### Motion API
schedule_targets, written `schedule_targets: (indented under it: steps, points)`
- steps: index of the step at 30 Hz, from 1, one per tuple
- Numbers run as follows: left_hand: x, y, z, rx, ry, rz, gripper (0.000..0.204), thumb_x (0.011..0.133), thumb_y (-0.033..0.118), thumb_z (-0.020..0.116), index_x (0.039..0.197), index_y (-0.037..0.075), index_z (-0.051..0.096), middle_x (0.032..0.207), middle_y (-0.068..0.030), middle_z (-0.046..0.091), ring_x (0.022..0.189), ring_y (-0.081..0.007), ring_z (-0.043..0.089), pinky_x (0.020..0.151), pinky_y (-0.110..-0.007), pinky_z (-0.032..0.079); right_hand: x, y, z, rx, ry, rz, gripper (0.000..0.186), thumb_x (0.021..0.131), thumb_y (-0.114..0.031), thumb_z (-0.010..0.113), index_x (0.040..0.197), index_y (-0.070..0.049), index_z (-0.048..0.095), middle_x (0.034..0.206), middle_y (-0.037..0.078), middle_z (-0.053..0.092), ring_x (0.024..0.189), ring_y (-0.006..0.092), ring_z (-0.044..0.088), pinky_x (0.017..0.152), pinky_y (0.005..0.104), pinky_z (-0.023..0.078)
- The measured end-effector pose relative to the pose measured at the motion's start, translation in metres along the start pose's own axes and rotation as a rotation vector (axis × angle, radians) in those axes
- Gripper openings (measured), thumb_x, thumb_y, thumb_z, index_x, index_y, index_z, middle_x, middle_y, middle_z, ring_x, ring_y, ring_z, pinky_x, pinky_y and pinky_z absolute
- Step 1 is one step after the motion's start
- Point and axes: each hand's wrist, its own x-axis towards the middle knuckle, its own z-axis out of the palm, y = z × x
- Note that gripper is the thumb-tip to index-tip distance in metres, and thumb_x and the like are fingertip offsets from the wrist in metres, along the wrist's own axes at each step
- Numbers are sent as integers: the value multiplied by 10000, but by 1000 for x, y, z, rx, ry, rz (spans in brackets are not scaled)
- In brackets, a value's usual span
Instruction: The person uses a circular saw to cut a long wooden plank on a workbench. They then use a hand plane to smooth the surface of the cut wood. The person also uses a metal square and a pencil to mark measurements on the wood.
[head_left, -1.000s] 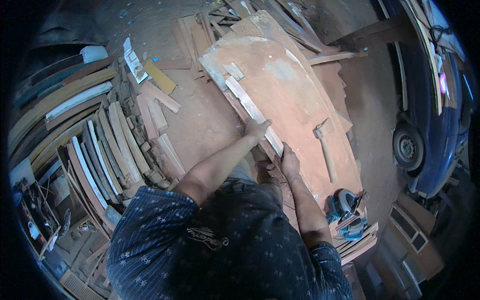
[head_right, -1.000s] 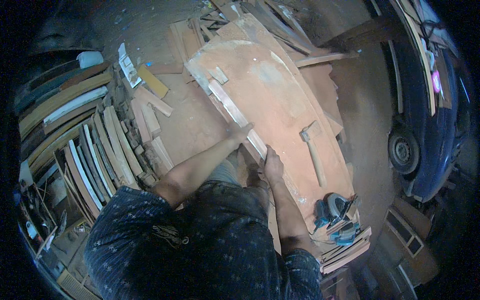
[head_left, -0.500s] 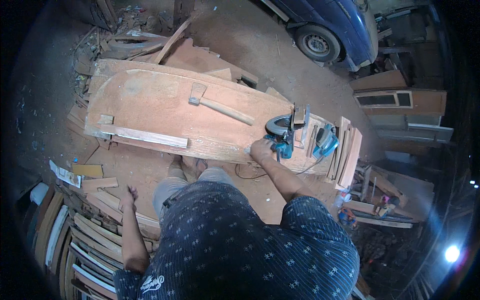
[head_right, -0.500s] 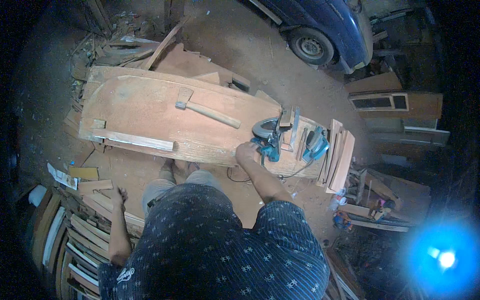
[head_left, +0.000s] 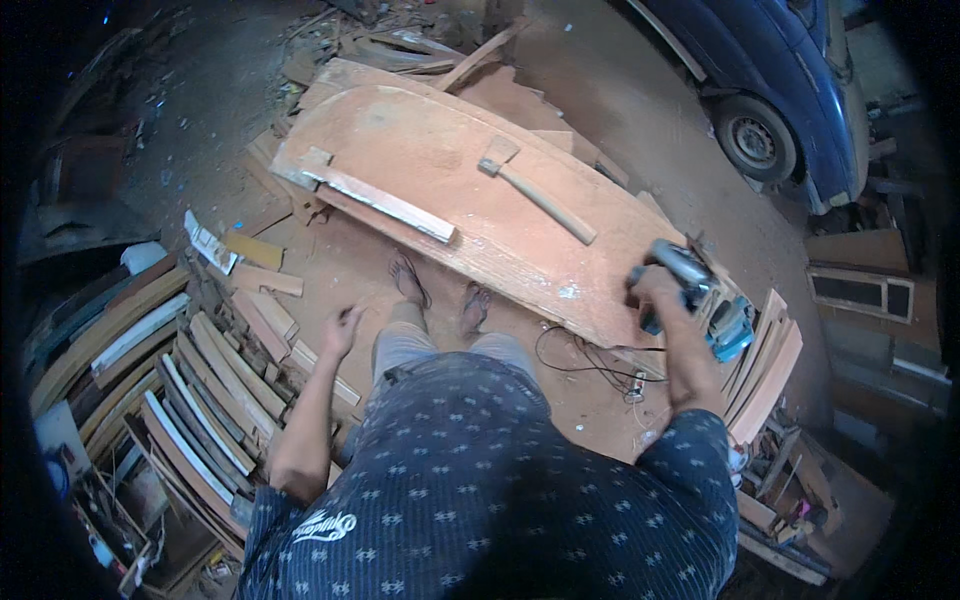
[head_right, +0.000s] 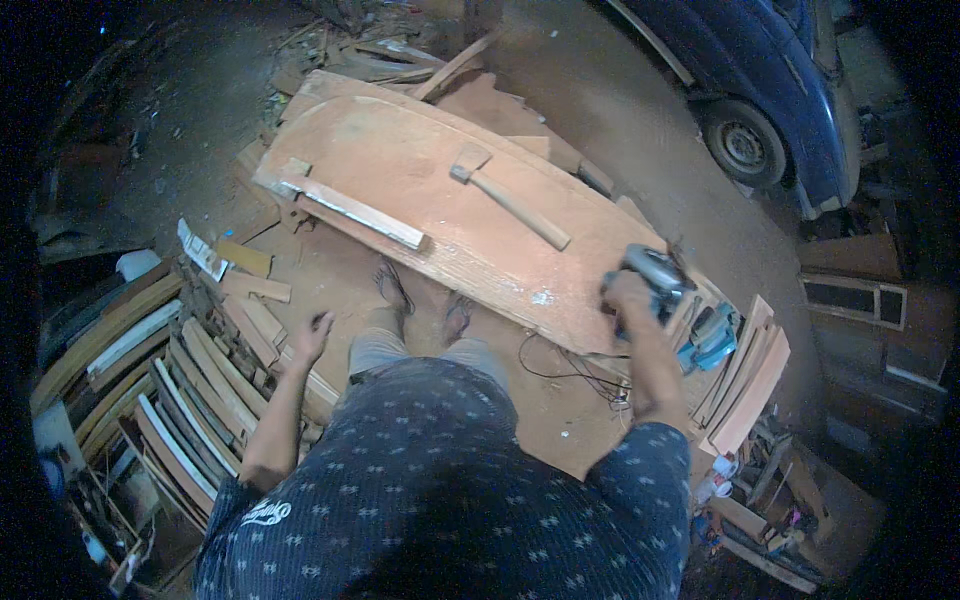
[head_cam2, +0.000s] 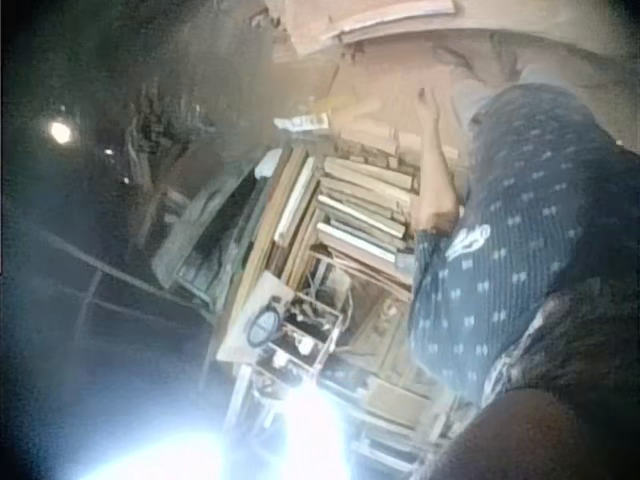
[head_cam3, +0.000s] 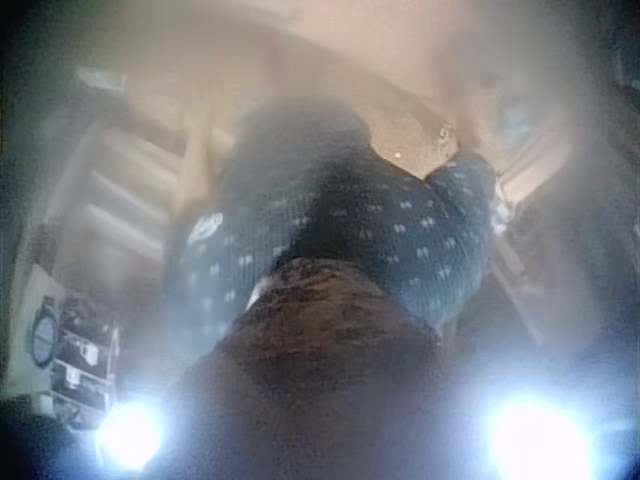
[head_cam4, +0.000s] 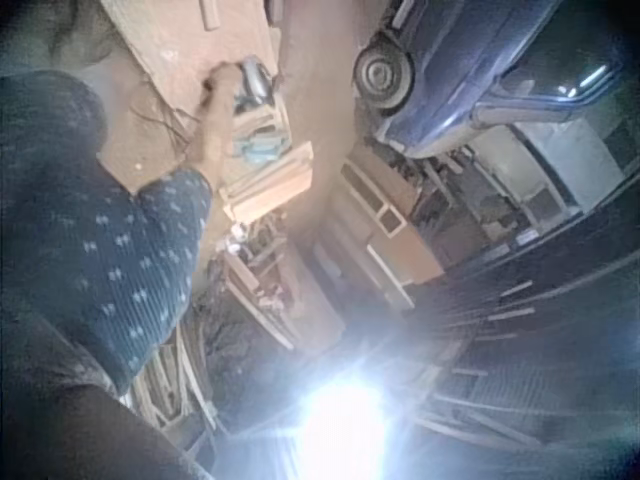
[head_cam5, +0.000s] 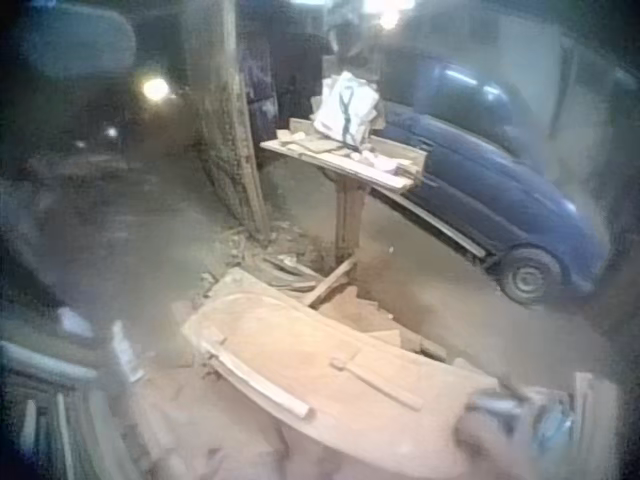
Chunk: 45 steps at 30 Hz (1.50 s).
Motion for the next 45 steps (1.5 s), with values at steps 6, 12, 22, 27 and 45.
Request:
schedule_targets:
  steps: [6,12,22,27,45]
  points:
    - [-44,236,68,-96,-201,501,473,946,369,711,1245,6,658,1097,-172,737,971,-246,718,855,-352,565,-107,62,-43,539,546,-123,533,839,-363,766,1140,69,681,1062,270,720,982,357,715,876,411,547]
    - [-78,339,125,-245,-433,461,453,961,366,698,1174,-33,673,1053,-164,733,938,-216,706,849,-332,560,-207,44,-18,1455,384,-269,327,913,-269,725,1100,-4,687,715,14,611,556,95,544,515,250,438]
    - [-49,292,139,-395,-590,107,569,930,440,730,1190,-50,604,829,-57,647,678,-122,622,612,-285,524,-219,-88,58,1045,368,-678,352,768,-161,748,1071,14,711,893,74,718,817,149,653,779,345,525]
    - [-25,235,147,-585,-524,25,521,907,292,783,1223,-23,514,781,-39,620,620,-101,587,524,-274,484,-200,-123,63,850,220,-712,368,761,-172,738,1079,10,703,877,120,712,804,195,664,766,354,522]
    - [60,158,164,-536,-318,-33,401,825,122,804,1066,-15,515,832,-87,672,582,-116,612,493,-266,506,-148,-217,88,792,285,-714,428,822,-342,836,1032,18,739,929,161,750,852,222,710,803,377,549]
